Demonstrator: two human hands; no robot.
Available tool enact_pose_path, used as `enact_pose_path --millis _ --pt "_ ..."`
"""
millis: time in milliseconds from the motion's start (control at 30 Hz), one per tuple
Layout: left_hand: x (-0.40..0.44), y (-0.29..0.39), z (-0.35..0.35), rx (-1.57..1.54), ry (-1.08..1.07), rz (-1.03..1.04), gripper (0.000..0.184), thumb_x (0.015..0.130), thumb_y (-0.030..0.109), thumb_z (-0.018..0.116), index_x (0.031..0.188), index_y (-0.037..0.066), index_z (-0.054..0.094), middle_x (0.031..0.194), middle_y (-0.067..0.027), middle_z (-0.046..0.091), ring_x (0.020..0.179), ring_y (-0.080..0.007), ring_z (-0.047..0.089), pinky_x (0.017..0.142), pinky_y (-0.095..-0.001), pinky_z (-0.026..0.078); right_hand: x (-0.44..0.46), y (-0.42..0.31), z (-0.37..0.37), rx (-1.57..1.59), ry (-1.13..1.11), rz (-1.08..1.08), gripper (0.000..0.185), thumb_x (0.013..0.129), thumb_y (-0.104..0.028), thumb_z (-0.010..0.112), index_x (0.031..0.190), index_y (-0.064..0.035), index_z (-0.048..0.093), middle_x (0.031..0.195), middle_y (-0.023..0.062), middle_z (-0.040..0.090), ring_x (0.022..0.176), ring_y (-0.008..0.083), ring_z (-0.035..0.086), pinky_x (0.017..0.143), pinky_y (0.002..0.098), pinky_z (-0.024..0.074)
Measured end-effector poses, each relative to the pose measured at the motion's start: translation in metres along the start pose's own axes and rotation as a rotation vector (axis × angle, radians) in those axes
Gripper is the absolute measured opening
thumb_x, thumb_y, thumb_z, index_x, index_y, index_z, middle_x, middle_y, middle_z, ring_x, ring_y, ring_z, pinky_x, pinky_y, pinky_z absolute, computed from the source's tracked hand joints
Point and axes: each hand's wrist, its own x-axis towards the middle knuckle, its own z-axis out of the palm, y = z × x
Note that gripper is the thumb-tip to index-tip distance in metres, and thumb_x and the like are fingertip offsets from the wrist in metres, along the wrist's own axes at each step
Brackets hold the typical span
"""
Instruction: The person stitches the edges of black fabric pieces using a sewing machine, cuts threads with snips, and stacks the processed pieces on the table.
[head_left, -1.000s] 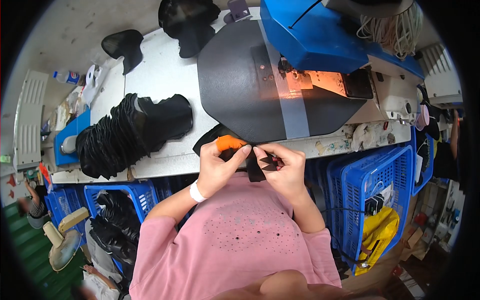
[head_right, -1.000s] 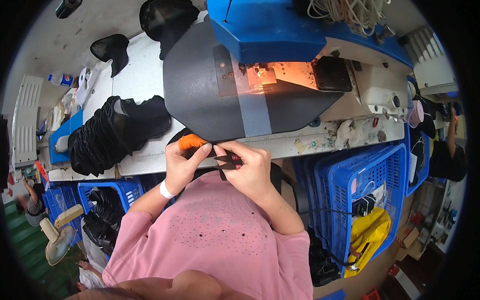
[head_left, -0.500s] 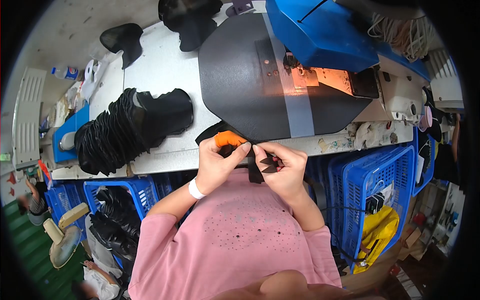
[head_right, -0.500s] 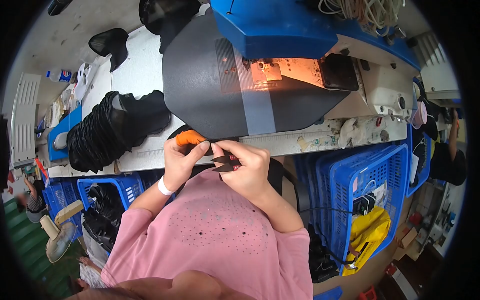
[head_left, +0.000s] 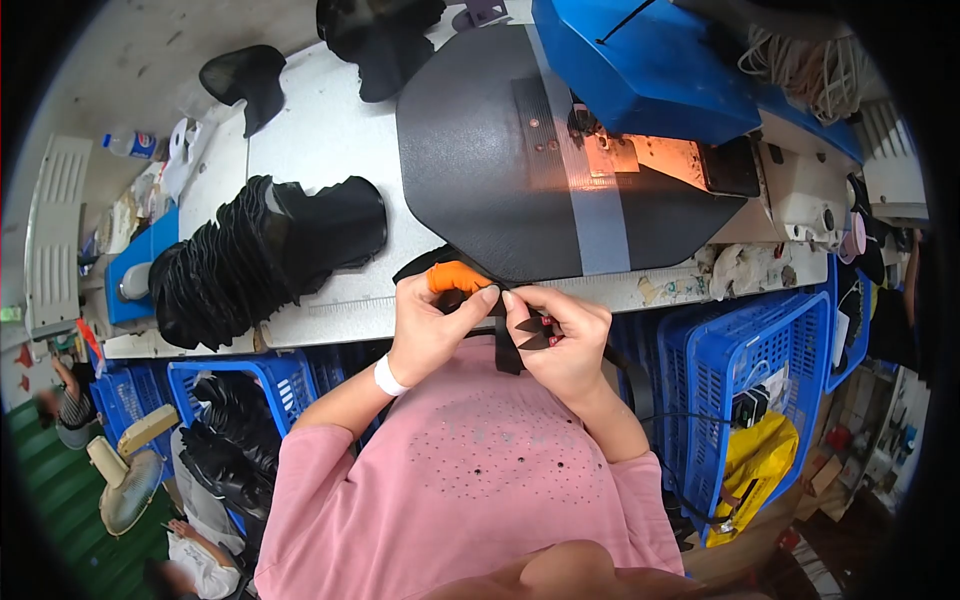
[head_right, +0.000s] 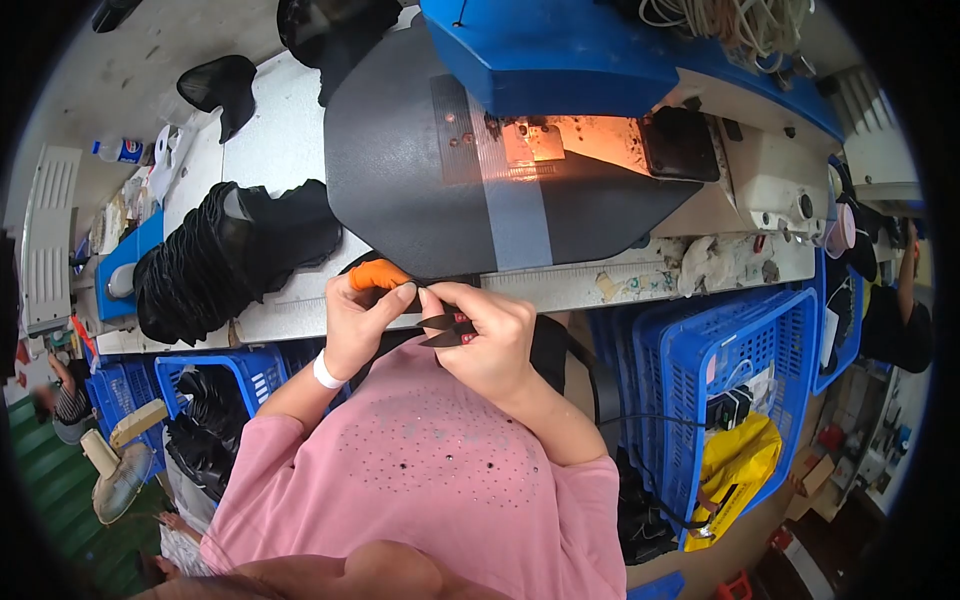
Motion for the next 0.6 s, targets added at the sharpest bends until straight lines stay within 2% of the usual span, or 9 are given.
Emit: enact_pose_path --millis 167,267,367,433,467,500,533,567,600 --pt "0.001 0.004 0.004 -0.029 0.031 0.003 0.009 0.087 0.007 0.071 0.082 -0.001 0.068 0.070 0.0030 0.061 0.063 -0.0029 0.051 0.057 -0.0196 0.041 0.003 -0.003 -0.001 -0.001 -0.005 -0.002 0.005 0.079 -0.003 0.075 0.082 -0.0022 0.071 0.063 0.0088 0.065 0.048 0.0162 0.060 0.047 0.0270 0.0446" --pt "0.000 0.000 -0.002 0.029 -0.016 -0.040 0.010 0.087 0.007 0.071 0.090 -0.001 0.068 0.077 0.0014 0.064 0.069 -0.0032 0.054 0.062 -0.0203 0.045 0.003 0.000 0.000 0.011 0.008 -0.011 0.006 0.079 -0.003 0.075 0.084 -0.0020 0.071 0.064 0.0091 0.066 0.049 0.0154 0.060 0.047 0.0265 0.0442" --pt "0.006 0.004 -0.015 -0.082 -0.218 -0.111 0.019 0.087 0.010 0.071 0.101 -0.002 0.066 0.086 -0.0028 0.067 0.077 -0.0078 0.060 0.070 -0.0250 0.049 0.002 0.001 -0.005 0.055 -0.046 0.001 0.009 0.078 -0.001 0.075 0.086 -0.0019 0.072 0.067 0.0095 0.067 0.050 0.0147 0.060 0.048 0.0256 0.0442" --pt "0.007 0.020 -0.019 0.191 -0.388 -0.020 0.025 0.087 0.012 0.071 0.107 -0.002 0.064 0.092 -0.0068 0.068 0.081 -0.0134 0.063 0.075 -0.0282 0.050 0.001 0.007 -0.007 0.113 -0.061 -0.050 0.016 0.075 0.002 0.076 0.090 -0.0018 0.073 0.072 0.0091 0.070 0.052 0.0120 0.060 0.049 0.0246 0.0447" --pt "0.007 0.025 -0.021 0.330 -0.472 0.023 0.028 0.087 0.013 0.071 0.110 -0.002 0.063 0.095 -0.0088 0.069 0.083 -0.0162 0.064 0.078 -0.0299 0.051 0.001 0.006 -0.010 0.123 -0.095 -0.009 0.017 0.075 0.001 0.077 0.091 -0.0017 0.073 0.073 0.0089 0.071 0.054 0.0112 0.061 0.051 0.0242 0.0458" --pt "0.008 0.019 -0.019 0.365 -0.507 0.170 0.027 0.089 0.015 0.068 0.108 -0.002 0.063 0.092 -0.0148 0.069 0.078 -0.0234 0.066 0.075 -0.0331 0.051 0.003 0.002 -0.013 0.133 -0.128 0.033 0.018 0.075 0.000 0.078 0.092 -0.0016 0.073 0.075 0.0088 0.072 0.055 0.0104 0.062 0.052 0.0239 0.0469" --pt "0.006 0.018 -0.020 0.387 -0.485 0.105 0.025 0.089 0.015 0.067 0.107 -0.003 0.064 0.090 -0.0157 0.069 0.076 -0.0237 0.065 0.074 -0.0332 0.051 0.004 -0.003 -0.015 0.142 -0.162 0.074 0.019 0.075 0.000 0.079 0.093 -0.0014 0.073 0.077 0.0086 0.073 0.057 0.0096 0.063 0.053 0.0235 0.0480" --pt "0.004 0.020 -0.020 0.408 -0.462 0.041 0.024 0.090 0.014 0.066 0.106 -0.003 0.064 0.088 -0.0166 0.069 0.074 -0.0241 0.065 0.073 -0.0333 0.051 0.005 -0.007 -0.018 0.163 -0.146 0.135 0.021 0.075 -0.002 0.082 0.093 0.0002 0.073 0.076 0.0044 0.072 0.061 0.0023 0.057 0.053 0.0177 0.0429" --pt "0.002 0.022 -0.020 0.429 -0.438 -0.021 0.022 0.090 0.014 0.065 0.105 -0.003 0.064 0.087 -0.0175 0.069 0.072 -0.0244 0.065 0.071 -0.0334 0.051 0.004 -0.005 -0.021 0.202 -0.165 0.167 0.029 0.073 -0.005 0.085 0.098 0.0013 0.071 0.077 0.0045 0.072 0.061 0.0018 0.055 0.053 0.0176 0.0423"
